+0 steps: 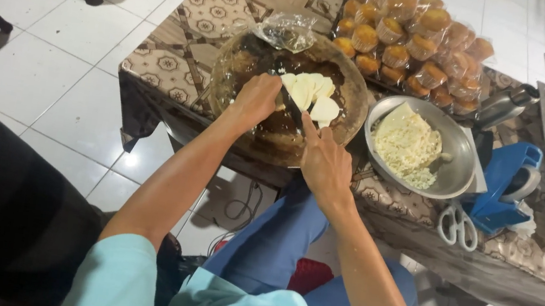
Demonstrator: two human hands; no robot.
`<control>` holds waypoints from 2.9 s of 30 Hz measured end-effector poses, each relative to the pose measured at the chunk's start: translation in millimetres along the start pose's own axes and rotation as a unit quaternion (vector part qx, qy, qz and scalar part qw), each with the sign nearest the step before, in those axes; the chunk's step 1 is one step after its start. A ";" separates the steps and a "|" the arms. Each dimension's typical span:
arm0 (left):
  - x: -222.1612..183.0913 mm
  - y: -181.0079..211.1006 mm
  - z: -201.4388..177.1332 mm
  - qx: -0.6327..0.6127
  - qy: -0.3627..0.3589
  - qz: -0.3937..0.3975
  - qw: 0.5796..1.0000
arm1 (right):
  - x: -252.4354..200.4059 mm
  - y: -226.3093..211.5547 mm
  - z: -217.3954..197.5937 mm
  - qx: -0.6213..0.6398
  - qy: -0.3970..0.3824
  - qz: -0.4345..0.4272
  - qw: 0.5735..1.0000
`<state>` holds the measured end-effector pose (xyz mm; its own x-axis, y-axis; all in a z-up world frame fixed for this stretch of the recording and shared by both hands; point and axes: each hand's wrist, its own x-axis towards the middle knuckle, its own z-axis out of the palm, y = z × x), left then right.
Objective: Chopping a block of ingredient into small pieces on a wooden board using a knife and briefly using a smartphone.
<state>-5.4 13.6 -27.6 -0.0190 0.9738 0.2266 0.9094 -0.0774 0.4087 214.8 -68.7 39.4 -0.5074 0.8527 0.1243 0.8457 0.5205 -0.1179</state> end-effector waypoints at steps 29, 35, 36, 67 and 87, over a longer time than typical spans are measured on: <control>-3.8 -9.7 14.3 0.015 0.011 0.022 1.000 | 8.6 10.7 32.9 0.019 -0.013 -0.009 1.000; 0.7 -12.8 8.5 0.007 0.018 -0.012 1.000 | 0.9 3.6 -11.6 0.038 -0.011 0.015 0.999; 1.1 -12.7 8.2 0.000 0.024 -0.010 1.000 | -0.7 2.8 -13.5 0.032 -0.011 0.010 0.999; -11.1 1.7 7.2 0.075 0.033 0.001 0.997 | 11.4 2.5 19.7 0.083 -0.078 0.018 0.993; -9.5 18.6 -2.7 0.100 -0.030 0.027 0.994 | 5.0 15.0 27.6 0.093 0.009 0.049 0.994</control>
<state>10.6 2.4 -19.8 0.0510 0.9809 0.1878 0.9731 -0.0911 0.2115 220.5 -55.4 11.1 -0.4192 0.8998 0.1212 0.8452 0.4355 -0.3100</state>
